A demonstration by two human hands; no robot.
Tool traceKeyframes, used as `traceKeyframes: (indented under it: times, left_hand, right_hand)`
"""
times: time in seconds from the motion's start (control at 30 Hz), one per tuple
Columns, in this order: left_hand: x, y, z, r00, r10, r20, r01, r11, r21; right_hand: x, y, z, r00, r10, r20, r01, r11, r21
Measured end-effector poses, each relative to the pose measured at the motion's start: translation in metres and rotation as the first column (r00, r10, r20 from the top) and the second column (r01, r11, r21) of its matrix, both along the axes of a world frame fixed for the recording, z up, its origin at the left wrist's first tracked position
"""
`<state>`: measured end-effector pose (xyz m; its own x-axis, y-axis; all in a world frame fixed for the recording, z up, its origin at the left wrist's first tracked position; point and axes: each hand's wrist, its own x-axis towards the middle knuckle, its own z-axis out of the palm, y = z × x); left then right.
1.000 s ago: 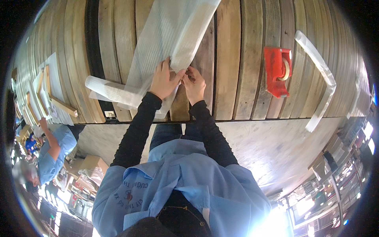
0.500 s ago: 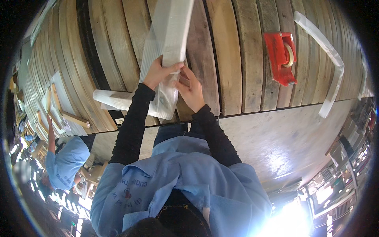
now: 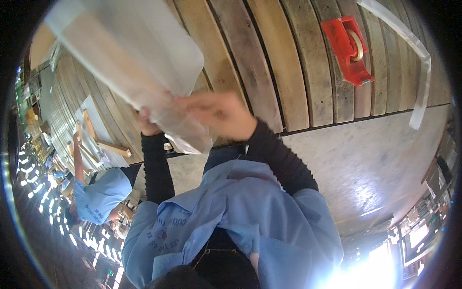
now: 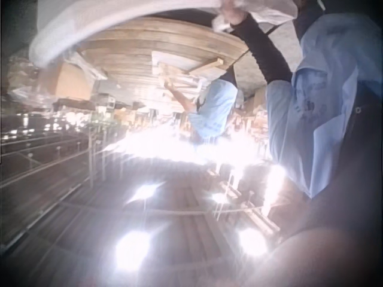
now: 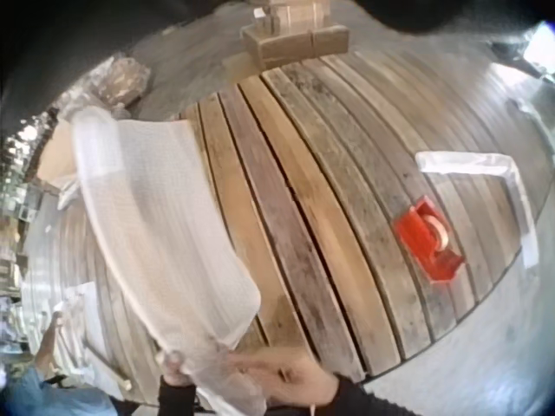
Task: The person wraps wooden chair legs in bubble wrap and secures them with tape. They repeatedly place the legs on a sheet of bubble wrap, fold the wrap around them, and seal the package with adhesive tape.
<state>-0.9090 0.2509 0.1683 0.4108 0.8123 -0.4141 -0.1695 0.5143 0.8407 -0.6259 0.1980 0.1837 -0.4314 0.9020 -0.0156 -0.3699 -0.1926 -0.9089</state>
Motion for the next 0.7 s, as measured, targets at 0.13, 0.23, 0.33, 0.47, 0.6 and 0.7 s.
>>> traceKeyframes:
  times: [0.13,0.23,0.33,0.47,0.6,0.7]
  left_hand:
    - [-0.039,0.01,0.046,0.995,-0.081,0.054,0.078,0.996,0.049]
    - [-0.042,0.007,0.057,0.996,-0.031,0.086,0.023,0.996,0.089]
    - [-0.041,-0.001,0.067,0.994,0.01,0.106,-0.024,0.992,0.126]
    - [-0.038,-0.005,0.074,0.992,0.038,0.124,-0.057,0.986,0.157]
    - [-0.036,-0.005,0.066,0.987,0.038,0.155,-0.066,0.982,0.178]
    - [-0.041,-0.017,0.081,0.987,0.079,0.138,-0.104,0.977,0.185]
  right_hand:
    - [0.0,0.044,-0.017,0.957,-0.272,-0.097,0.283,0.949,0.141]
    - [-0.033,0.057,-0.011,0.969,0.154,-0.193,-0.106,0.966,0.236]
    - [-0.054,0.075,0.003,0.772,0.596,-0.222,-0.55,0.801,0.237]
    - [-0.057,0.062,0.019,0.854,0.449,-0.261,-0.484,0.871,-0.083]
    - [-0.01,0.038,0.052,0.999,0.032,0.037,-0.029,0.997,-0.075]
    - [0.011,0.02,0.099,0.937,0.07,0.341,-0.108,0.99,0.092]
